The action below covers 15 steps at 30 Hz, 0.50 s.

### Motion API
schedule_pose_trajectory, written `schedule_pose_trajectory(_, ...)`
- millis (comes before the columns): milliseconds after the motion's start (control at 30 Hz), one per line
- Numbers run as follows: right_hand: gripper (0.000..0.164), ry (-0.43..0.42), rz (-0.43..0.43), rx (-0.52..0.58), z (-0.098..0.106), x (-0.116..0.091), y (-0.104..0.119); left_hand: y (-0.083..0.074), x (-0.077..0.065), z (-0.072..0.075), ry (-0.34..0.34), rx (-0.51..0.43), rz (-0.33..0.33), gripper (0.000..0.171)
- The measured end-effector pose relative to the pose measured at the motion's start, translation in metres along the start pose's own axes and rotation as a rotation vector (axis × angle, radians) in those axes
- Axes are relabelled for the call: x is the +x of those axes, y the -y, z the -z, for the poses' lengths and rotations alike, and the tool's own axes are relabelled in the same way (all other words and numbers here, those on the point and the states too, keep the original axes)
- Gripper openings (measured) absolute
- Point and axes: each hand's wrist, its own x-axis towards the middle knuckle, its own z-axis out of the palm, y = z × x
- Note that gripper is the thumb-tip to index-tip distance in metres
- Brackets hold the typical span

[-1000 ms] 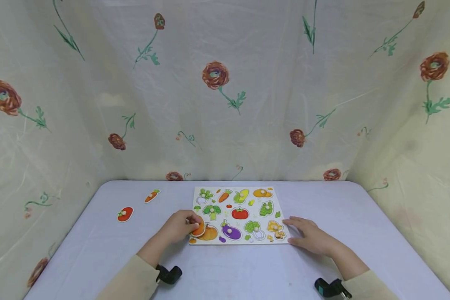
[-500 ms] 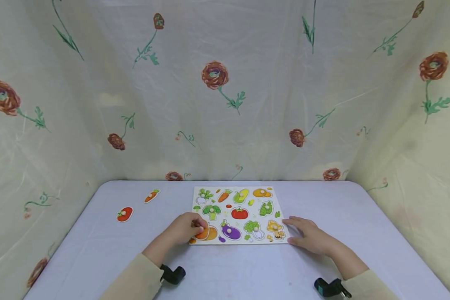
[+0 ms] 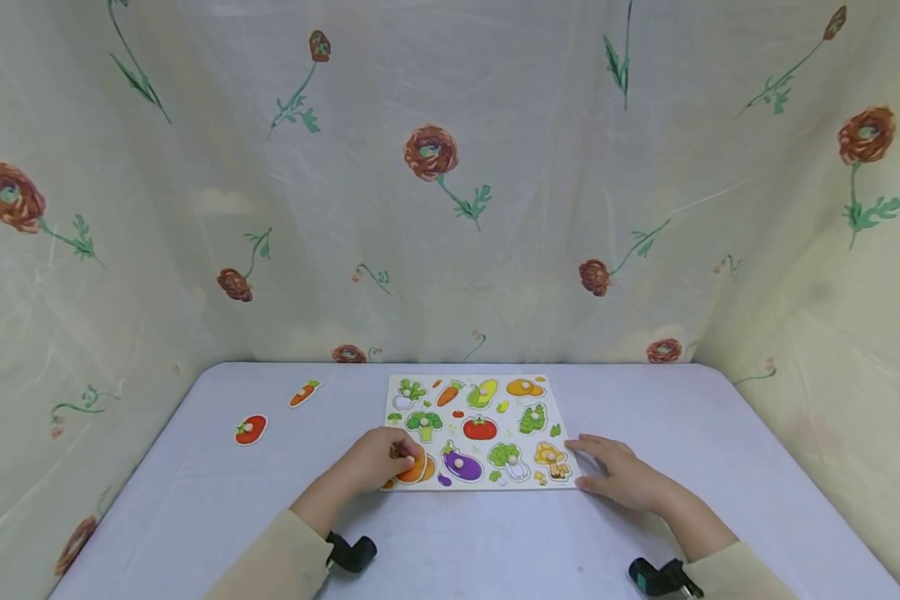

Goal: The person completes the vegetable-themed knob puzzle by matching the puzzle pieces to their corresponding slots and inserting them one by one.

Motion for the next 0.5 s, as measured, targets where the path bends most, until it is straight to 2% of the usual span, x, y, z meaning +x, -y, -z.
schedule_pose_trajectory(133,0.063,0.002,-0.005,-0.001,-0.0009,0.0001,-0.0002,-0.0004,-0.0019,-0.0021,-0.046,0.006,0.001,0.005)
schedule_pose_trajectory(333,0.063,-0.003,-0.011,-0.003,0.0000,-0.0001,0.0004,-0.0024,-0.0044,-0.0061,-0.118,0.085,0.035,0.013)
schedule_pose_trajectory(500,0.064,0.002,-0.018,0.004,-0.0006,-0.0001,0.0009,-0.0050,-0.0053,-0.0096,-0.133,0.107,0.053,0.016)
